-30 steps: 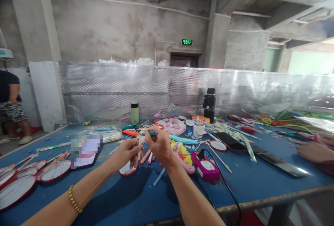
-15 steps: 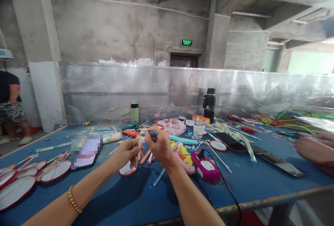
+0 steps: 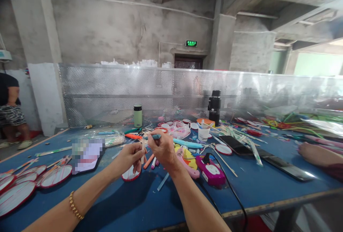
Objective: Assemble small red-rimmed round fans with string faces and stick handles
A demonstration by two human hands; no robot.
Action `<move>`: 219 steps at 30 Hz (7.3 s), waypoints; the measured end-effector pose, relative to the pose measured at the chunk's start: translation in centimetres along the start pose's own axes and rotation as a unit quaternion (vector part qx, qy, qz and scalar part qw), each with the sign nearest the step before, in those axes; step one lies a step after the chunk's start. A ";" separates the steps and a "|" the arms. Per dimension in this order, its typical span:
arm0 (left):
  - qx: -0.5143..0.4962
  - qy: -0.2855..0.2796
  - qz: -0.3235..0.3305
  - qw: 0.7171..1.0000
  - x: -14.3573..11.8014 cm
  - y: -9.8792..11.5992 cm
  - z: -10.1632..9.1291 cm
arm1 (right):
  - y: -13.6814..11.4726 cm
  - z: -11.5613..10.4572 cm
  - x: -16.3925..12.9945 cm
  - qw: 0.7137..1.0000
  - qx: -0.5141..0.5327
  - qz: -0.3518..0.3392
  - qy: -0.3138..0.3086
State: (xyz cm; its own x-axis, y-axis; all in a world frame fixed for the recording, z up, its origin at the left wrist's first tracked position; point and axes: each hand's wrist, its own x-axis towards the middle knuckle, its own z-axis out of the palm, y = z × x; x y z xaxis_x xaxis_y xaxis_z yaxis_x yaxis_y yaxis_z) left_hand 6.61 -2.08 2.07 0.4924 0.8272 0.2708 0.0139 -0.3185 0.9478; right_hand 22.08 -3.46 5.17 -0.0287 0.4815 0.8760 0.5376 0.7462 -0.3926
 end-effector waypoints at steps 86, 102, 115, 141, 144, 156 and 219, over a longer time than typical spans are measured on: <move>-0.004 -0.001 0.003 1.000 0.1 0.1 0.0 | -0.2 -0.1 -0.1 1.000 -0.011 -0.010 0.009; -0.004 -0.007 0.000 1.000 0.1 -0.2 0.0 | 0.0 0.0 -0.1 1.000 -0.001 -0.005 0.012; -0.011 -0.006 -0.003 1.000 0.0 0.2 0.1 | -0.2 0.0 0.1 1.000 -0.009 -0.008 0.019; 0.004 -0.011 0.000 1.000 -0.1 0.1 0.2 | -0.4 -0.1 0.2 1.000 -0.004 -0.008 0.020; 0.008 -0.012 0.002 1.000 -0.1 0.1 0.2 | -0.3 -0.1 0.1 1.000 -0.009 -0.009 0.015; 0.003 -0.016 -0.004 1.000 -0.1 0.2 0.2 | -0.3 -0.1 0.2 1.000 -0.004 -0.002 0.018; -0.007 -0.007 -0.007 1.000 0.0 0.2 0.1 | -0.2 -0.1 -0.1 1.000 -0.001 -0.002 -0.005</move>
State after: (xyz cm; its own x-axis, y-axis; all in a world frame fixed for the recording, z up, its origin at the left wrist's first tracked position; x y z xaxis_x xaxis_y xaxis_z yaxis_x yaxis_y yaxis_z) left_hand 6.72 -2.23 2.27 0.5051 0.8244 0.2555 0.0079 -0.3004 0.9538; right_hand 22.01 -3.66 5.21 -0.0393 0.4822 0.8752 0.5387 0.7479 -0.3879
